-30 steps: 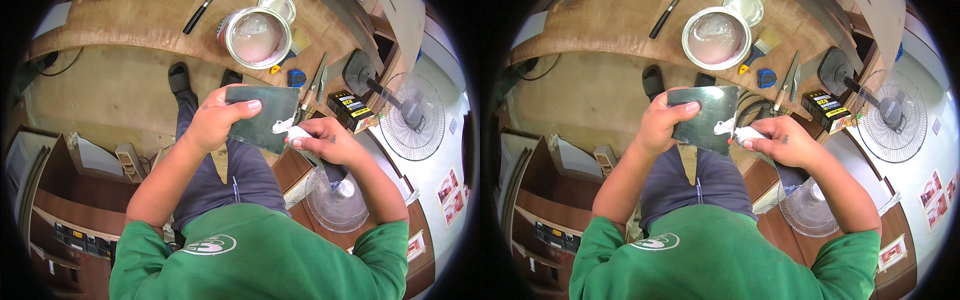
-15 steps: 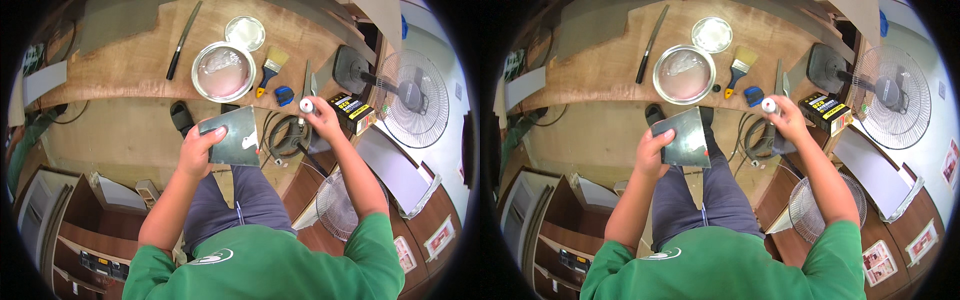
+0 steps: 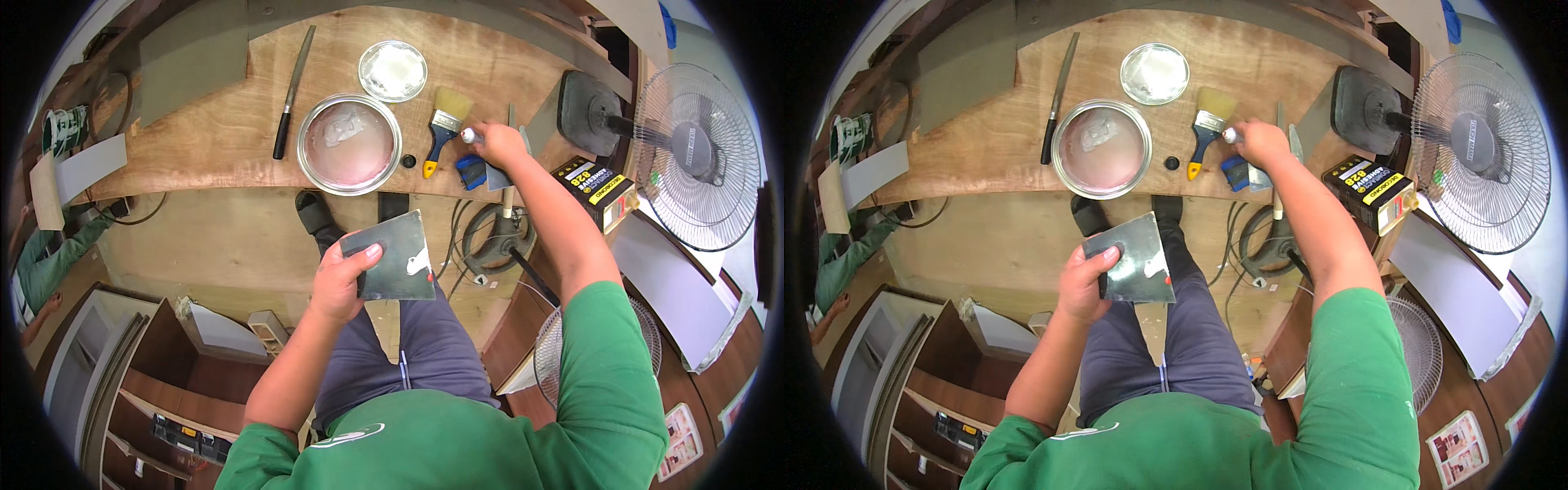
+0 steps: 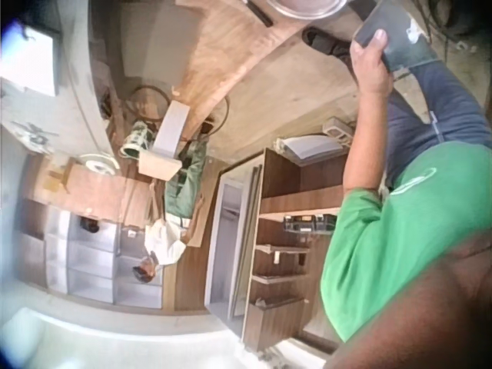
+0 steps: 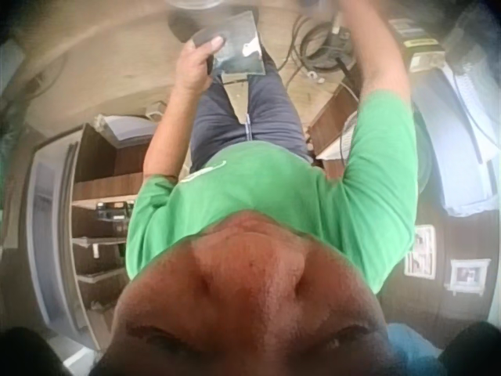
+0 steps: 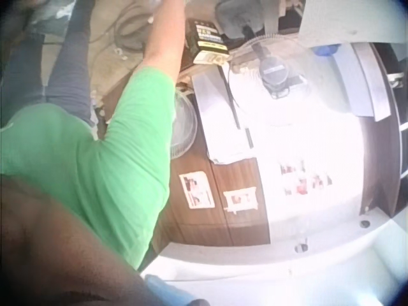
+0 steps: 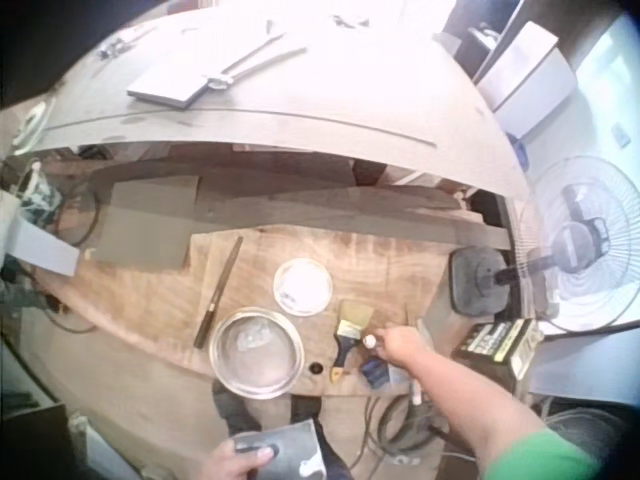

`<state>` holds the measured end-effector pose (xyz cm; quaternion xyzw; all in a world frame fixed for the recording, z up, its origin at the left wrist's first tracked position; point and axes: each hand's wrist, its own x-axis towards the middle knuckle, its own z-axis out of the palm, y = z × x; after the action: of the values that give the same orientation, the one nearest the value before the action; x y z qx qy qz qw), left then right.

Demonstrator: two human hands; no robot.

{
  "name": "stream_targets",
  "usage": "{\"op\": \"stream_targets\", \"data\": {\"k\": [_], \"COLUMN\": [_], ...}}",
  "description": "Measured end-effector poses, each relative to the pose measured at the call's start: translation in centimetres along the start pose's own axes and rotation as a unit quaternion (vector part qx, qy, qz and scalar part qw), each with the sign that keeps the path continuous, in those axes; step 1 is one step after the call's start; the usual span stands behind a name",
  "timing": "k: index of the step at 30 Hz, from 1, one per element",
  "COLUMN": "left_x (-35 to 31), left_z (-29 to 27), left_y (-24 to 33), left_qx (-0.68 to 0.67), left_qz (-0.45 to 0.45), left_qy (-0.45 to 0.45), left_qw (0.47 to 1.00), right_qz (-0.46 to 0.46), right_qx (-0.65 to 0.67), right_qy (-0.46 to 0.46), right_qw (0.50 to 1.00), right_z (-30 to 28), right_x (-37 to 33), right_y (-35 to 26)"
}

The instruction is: The person uses a file to smooth the edges of a piece of wood, then applies wood filler to two metal plates using a tube and a putty knife.

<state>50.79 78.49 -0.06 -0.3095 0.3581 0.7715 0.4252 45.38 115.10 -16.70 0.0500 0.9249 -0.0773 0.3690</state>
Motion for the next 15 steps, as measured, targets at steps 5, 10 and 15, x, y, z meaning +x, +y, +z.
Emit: {"op": "stream_targets", "data": {"k": [5, 10, 15], "left_x": [0.5, 0.5, 0.7], "left_z": [0.7, -0.1, -0.5], "left_y": [0.1, -0.1, -0.4], "left_qx": [-0.013, -0.015, -0.017], "left_qz": [0.002, 0.012, 0.01], "left_qy": [-0.005, 0.005, 0.007], "left_qw": [1.0, 1.0, 1.0], "right_qz": [0.016, 0.03, 0.03], "right_qx": [0.002, 0.019, 0.058], "right_qy": [0.012, 0.014, 0.029], "right_qw": [1.0, 0.999, 0.997], "right_z": [2.0, 2.1, 2.1], "right_x": [2.0, 2.0, 1.7], "right_y": [-1.2, -1.8, -1.4]}}
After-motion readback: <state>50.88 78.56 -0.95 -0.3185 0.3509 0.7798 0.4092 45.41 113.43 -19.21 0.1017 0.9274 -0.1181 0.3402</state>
